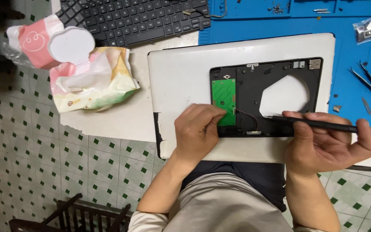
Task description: Cleaning and inspecting a small electronic screen assembly using a cotton swab and a cleaning cloth at a repair bench.
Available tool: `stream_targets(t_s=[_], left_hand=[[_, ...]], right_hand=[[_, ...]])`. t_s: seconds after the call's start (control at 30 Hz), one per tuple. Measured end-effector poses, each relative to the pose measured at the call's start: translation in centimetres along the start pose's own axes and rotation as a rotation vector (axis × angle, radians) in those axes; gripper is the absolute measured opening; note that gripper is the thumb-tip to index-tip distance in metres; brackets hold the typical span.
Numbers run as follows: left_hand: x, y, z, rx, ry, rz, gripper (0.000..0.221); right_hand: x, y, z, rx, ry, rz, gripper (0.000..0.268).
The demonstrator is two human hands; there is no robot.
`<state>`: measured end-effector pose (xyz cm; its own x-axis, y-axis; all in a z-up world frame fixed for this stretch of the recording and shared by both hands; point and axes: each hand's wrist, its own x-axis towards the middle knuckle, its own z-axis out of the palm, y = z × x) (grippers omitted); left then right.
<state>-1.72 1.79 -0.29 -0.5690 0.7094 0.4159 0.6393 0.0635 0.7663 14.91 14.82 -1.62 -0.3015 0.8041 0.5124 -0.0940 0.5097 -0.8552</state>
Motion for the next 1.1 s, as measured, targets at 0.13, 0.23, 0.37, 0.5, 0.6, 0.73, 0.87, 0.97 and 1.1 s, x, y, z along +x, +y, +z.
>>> stream_targets(t_s=[0.13, 0.23, 0.37, 0.5, 0.6, 0.73, 0.87, 0.97, 1.1], left_hand=[[1.1, 0.0, 0.2, 0.149, 0.017, 0.011, 0.017], [1.3, -0.5, 0.5, 0.15, -0.034, 0.018, 0.019], [0.9, -0.6, 0.9, 0.14, -0.151, -0.112, 0.022], [0.9, -0.9, 1.2, 0.118, -0.193, -0.149, 0.023], [1.0, -0.8, 1.3, 0.123, -0.189, -0.181, 0.024], [1.0, -0.8, 1.3, 0.143, -0.198, -0.201, 0.023], [0.9, -0.9, 1.2, 0.142, -0.215, -0.208, 0.025], [0.8, -1.1, 1.3, 0.133, -0.23, -0.218, 0.026], [0.6, -1.2, 1.2, 0.115, -0.226, -0.23, 0.023]], right_hand=[[-0.2, 0.6, -0.5, 0.035, -0.023, -0.031, 0.067], [-0.1, 0.5, -0.7, 0.036, -0.042, -0.027, 0.068], [-0.3, 0.4, -0.6, 0.032, -0.013, 0.012, 0.065], [-0.3, 0.3, -0.4, 0.024, 0.009, 0.026, 0.064], [-0.2, 0.3, -0.5, 0.025, -0.002, 0.021, 0.063], [-0.3, 0.3, -0.5, 0.048, 0.004, 0.031, 0.063], [-0.1, 0.3, -0.5, 0.029, -0.005, 0.016, 0.061], [-0.1, 0.3, -0.7, 0.033, -0.011, 0.023, 0.062], [-0.1, 0.3, -0.7, 0.026, -0.012, 0.02, 0.061]])
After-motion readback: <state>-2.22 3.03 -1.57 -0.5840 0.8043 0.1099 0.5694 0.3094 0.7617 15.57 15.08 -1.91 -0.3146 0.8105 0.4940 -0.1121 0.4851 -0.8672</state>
